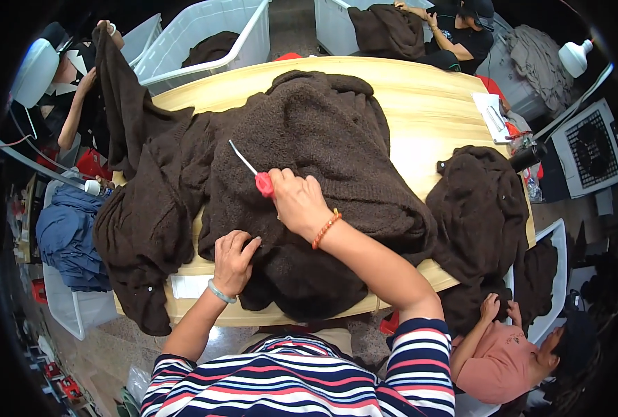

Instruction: Trimming loose threads and inspecting brown knitted sweaters on a production table using thread nippers.

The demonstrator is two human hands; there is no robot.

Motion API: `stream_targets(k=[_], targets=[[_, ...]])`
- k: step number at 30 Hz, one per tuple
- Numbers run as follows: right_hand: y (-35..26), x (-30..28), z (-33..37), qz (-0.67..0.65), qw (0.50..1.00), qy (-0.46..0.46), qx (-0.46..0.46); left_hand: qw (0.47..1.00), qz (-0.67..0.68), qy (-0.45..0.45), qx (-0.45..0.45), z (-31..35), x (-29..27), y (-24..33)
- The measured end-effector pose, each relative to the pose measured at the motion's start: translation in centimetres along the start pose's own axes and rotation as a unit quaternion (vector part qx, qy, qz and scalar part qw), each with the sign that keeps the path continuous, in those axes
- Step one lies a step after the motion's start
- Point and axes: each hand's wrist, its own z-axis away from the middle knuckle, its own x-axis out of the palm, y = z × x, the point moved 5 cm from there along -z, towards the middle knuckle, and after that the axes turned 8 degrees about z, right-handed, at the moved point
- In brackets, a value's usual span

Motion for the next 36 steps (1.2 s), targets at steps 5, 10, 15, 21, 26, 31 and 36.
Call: stream_targets(k=[5, 10, 15, 21, 26, 31, 36], targets=[[6.6, -4.9, -5.3, -0.121, 0.981, 0.109, 0.106, 0.999, 0.019, 0.043, -0.001, 0.3, -0.8, -0.4], [20.0, -12.2, -6.1, 0.017, 0.949, 0.185, 0.253, 0.998, 0.055, -0.001, 0.017, 0.0, -1.9, 1.8], [23.4, -10.3, 1.1, 0.069, 0.949, 0.075, 0.297, 0.985, 0.172, 0.016, 0.019, -2.2, -2.3, 1.6], [19.1, -10.1, 10.7, -0.052, 0.956, 0.085, 0.275, 0.949, 0.297, 0.061, -0.082, -9.1, 0.6, 0.1], [10.9, -10.4, 15.3, -0.086, 0.980, 0.023, 0.180, 0.984, 0.176, 0.024, 0.004, -12.4, 4.8, 0.5], [4.7, -9.3, 16.4, -0.077, 0.971, -0.147, 0.170, 0.981, 0.191, -0.011, -0.029, -12.9, 7.3, 0.0], [3.1, -8.8, 16.0, -0.020, 0.965, -0.205, 0.165, 0.953, 0.290, -0.018, -0.087, -12.7, 8.0, -2.1]])
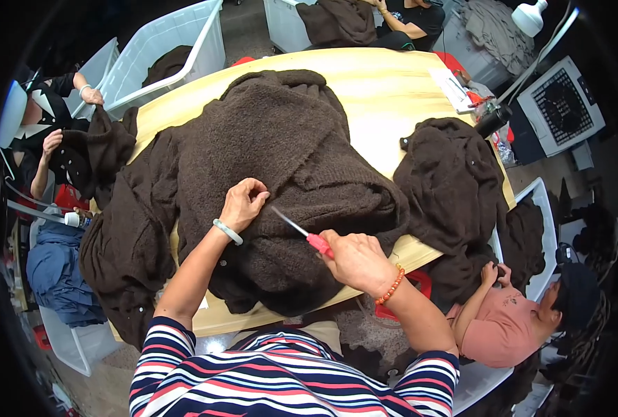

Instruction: Trimming loose threads and inspecting brown knitted sweaters on a production table using thread nippers.

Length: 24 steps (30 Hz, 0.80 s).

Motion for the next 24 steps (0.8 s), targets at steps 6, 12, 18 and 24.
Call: stream_targets(k=[6, 12, 18, 24], targets=[[-2.1, 0.7, 0.6, -0.030, 0.999, -0.002, -0.033, 0.998, 0.060, 0.018, 0.003, 2.0, -0.9, 0.1], [-1.2, 0.9, 1.2, -0.052, 0.996, 0.074, -0.002, 0.997, -0.034, 0.004, 0.063, 6.2, -3.5, 3.0], [-3.4, 2.0, 1.3, -0.047, 0.996, 0.063, -0.042, 0.972, 0.158, -0.085, -0.150, 6.1, -4.2, 0.1], [-4.9, 2.8, 1.5, 0.029, 0.998, 0.011, -0.051, 0.999, 0.020, -0.044, -0.003, 5.3, -2.5, -0.9]])
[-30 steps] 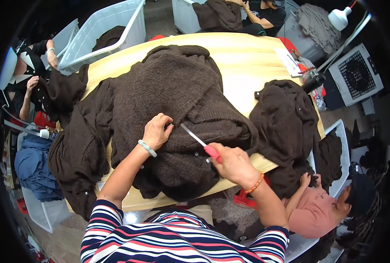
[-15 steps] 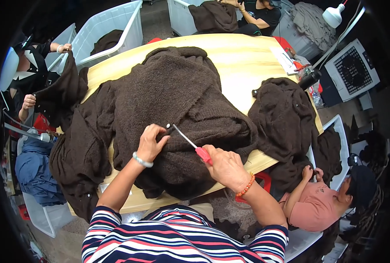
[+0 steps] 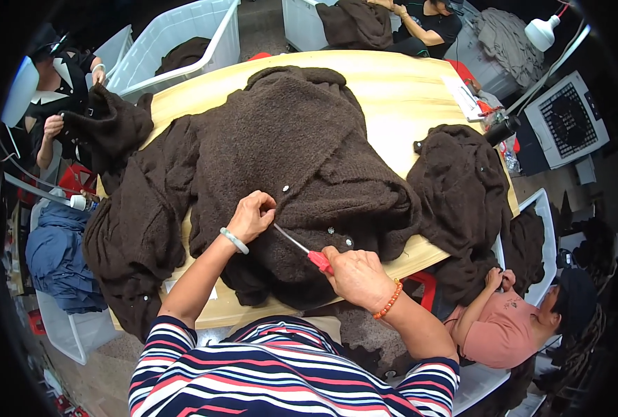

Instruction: Trimming loose threads and inspecting brown knitted sweaters on a production table using thread nippers.

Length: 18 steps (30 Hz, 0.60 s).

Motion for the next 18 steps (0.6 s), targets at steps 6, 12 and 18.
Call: stream_targets(k=[6, 12, 18], targets=[[-0.2, 0.2, 0.2, 0.001, 1.000, 0.010, 0.005, 0.998, 0.050, 0.008, -0.028, 0.9, -0.8, 0.0], [0.3, 1.2, 1.5, -0.090, 0.994, 0.067, 0.003, 0.997, -0.060, 0.035, 0.035, 5.2, -2.4, 3.5], [-0.7, 2.4, 2.2, -0.082, 0.995, 0.057, 0.009, 0.974, -0.194, 0.037, 0.111, 7.0, -1.5, 3.1]])
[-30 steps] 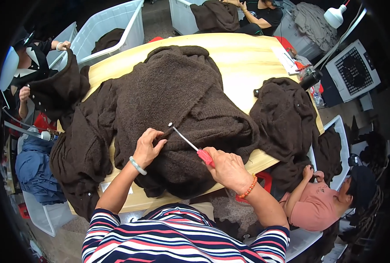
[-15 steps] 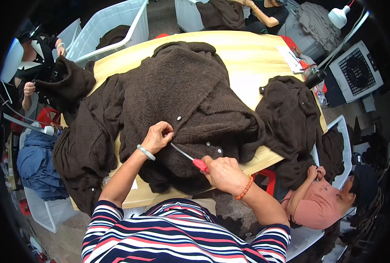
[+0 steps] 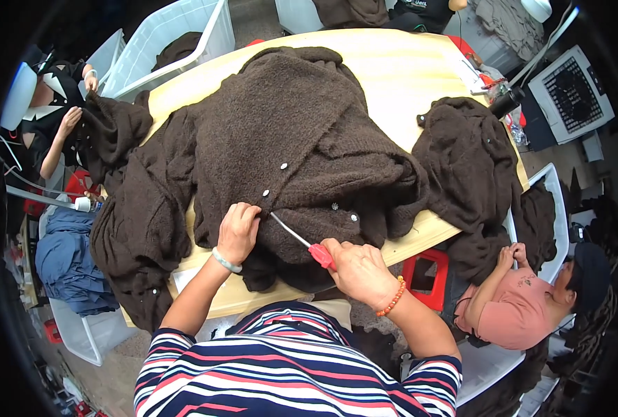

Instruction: Trimming loose threads and inspecting brown knitted sweaters on a production table using thread nippers.

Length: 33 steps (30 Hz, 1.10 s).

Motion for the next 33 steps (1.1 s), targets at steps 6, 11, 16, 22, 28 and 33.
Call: stream_targets(k=[6, 11, 16, 22, 28, 33], targets=[[-1.3, 1.9, 0.6, 0.056, 0.993, -0.105, 0.013, 0.999, -0.043, -0.020, 0.014, 0.8, 1.5, -1.7], [-1.5, 2.2, 0.8, 0.046, 0.995, -0.092, 0.010, 0.997, -0.038, -0.063, -0.006, 1.6, 1.8, -4.3], [-1.1, 2.0, 1.1, -0.028, 1.000, -0.001, -0.008, 0.833, 0.475, -0.042, -0.281, 1.5, 0.2, -4.7], [-0.7, 2.1, 1.7, -0.020, 1.000, 0.011, 0.003, 0.997, -0.077, 0.009, 0.005, 2.7, -3.9, 0.1], [-1.8, 3.0, 1.5, 0.002, 1.000, -0.002, -0.026, 0.999, -0.031, 0.022, -0.005, 4.7, -2.4, -3.2], [-3.7, 3.7, 1.6, 0.003, 0.996, -0.077, -0.055, 0.990, 0.124, 0.048, -0.045, 3.8, -1.9, -2.4]])
